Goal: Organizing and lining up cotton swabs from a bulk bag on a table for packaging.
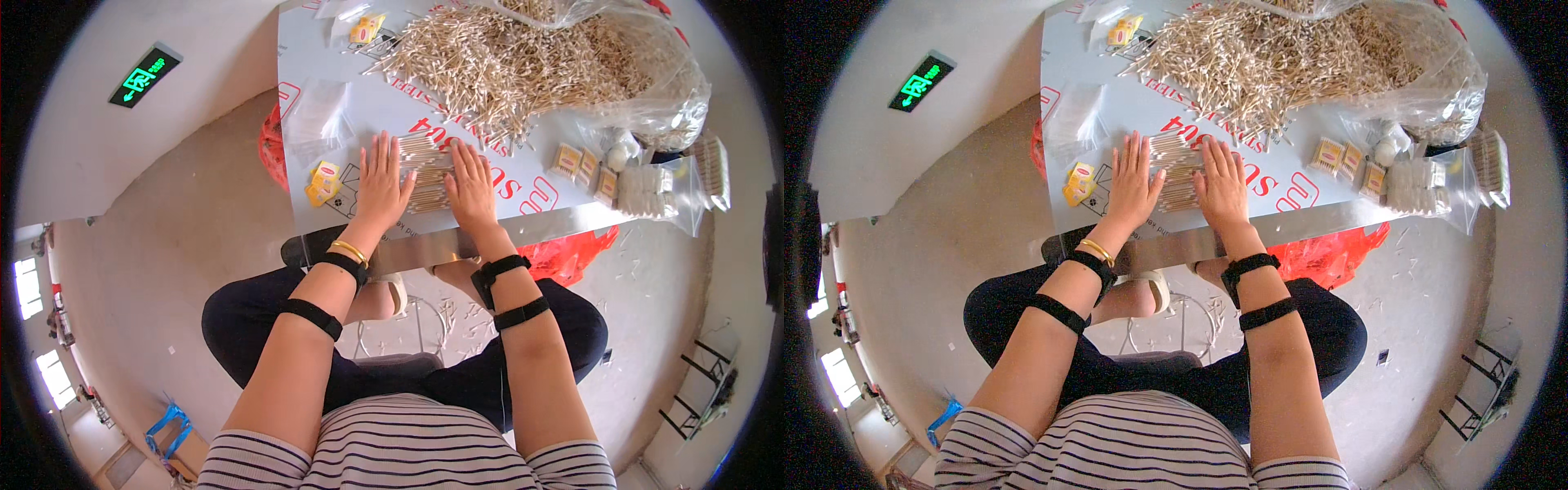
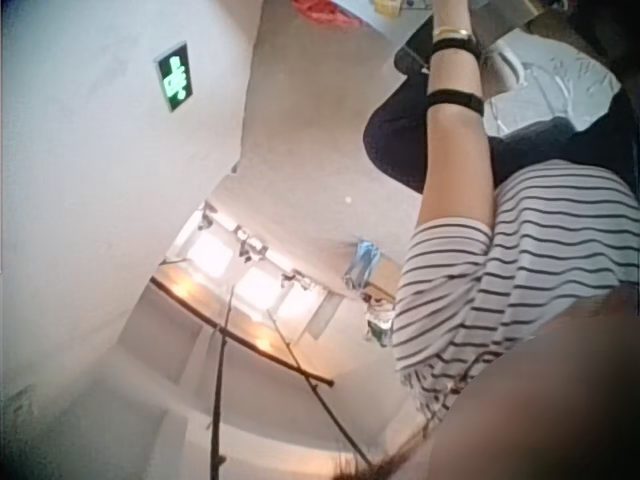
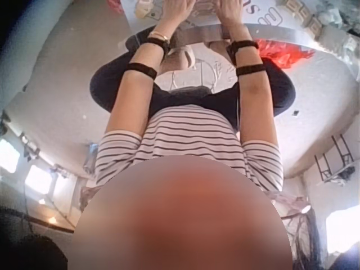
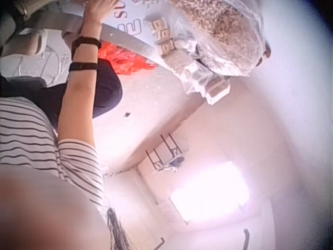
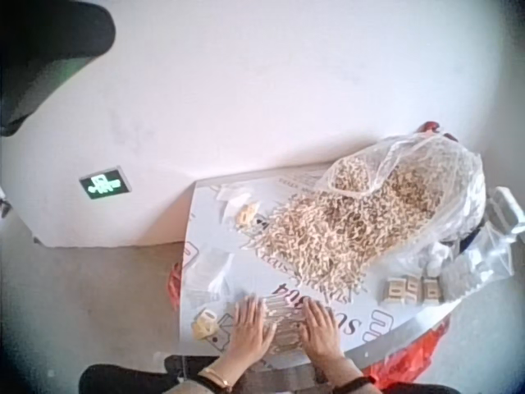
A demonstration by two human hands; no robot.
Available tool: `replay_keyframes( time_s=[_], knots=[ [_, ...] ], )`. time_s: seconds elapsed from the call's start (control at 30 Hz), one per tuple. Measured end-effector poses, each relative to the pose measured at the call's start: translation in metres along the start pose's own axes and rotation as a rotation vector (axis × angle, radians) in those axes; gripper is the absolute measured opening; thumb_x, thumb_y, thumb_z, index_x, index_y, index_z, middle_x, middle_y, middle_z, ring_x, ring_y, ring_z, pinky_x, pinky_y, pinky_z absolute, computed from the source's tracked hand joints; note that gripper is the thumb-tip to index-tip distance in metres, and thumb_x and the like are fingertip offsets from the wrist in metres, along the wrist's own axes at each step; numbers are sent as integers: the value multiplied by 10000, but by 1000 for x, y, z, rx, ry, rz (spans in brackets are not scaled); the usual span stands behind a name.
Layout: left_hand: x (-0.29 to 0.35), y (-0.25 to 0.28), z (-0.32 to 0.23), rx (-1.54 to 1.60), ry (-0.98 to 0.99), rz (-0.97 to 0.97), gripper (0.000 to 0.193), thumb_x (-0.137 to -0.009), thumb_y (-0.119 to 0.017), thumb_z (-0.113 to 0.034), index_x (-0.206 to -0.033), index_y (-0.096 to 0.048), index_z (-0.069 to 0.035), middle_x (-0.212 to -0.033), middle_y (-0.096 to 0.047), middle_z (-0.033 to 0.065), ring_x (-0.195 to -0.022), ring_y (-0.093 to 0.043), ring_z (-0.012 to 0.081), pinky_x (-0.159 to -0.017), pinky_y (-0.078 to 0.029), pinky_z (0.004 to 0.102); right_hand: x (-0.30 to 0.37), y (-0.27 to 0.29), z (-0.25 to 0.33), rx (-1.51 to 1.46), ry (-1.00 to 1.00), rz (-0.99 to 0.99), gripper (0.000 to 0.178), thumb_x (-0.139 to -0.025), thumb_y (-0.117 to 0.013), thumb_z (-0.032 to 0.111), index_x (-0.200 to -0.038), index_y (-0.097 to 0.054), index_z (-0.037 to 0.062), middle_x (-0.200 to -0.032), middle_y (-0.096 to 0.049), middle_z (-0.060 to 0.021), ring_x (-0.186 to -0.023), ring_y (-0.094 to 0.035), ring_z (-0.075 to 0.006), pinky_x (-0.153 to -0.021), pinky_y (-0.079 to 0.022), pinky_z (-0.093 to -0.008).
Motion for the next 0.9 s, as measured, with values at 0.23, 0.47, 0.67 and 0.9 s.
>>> replay_keyframes(
  time_s=[0.23, 0.47, 0.67, 0.9],
  knots=[
    [3, -9, -16, -1, -12, 27, 744, -1043, -476, -460, -1622, -241, -55, -1671, -174, 275, -1546, -200, 440, -1255, -134, 571, 3, -8, 1, 48, 5, 8, 635, -1055, -459, 331, -1619, -283, 97, -1693, -260, -70, -1574, -197, -276, -1280, -118, -482],
    [1, -12, -24, -30, -41, 39, 700, -1046, -477, -440, -1631, -262, -122, -1679, -174, 255, -1545, -217, 430, -1247, -158, 577, 3, -17, 6, 139, 5, -19, 682, -1018, -520, 371, -1601, -318, 80, -1691, -250, -107, -1576, -185, -302, -1281, -122, -505],
    [1, -15, -25, -72, -57, 39, 687, -1049, -465, -435, -1633, -266, -133, -1692, -183, 208, -1550, -213, 414, -1245, -154, 587, 1, -22, 11, 149, -14, -32, 662, -1005, -515, 355, -1600, -341, 123, -1694, -233, -127, -1575, -166, -346, -1274, -106, -543],
    [1, -16, -25, -81, -55, 48, 683, -1057, -418, -472, -1630, -278, -127, -1699, -194, 171, -1561, -185, 399, -1249, -130, 592, 2, -18, 16, 138, -4, -69, 636, -1000, -511, 336, -1595, -367, 165, -1689, -242, -139, -1570, -159, -389, -1263, -100, -583]
  ],
)
Point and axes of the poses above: each hand's wrist, its own x-axis away from the middle knuckle, its own y-axis out of the back of the hand, z = x × y, the point moved 8 cm from there along -x, towards the middle knuckle
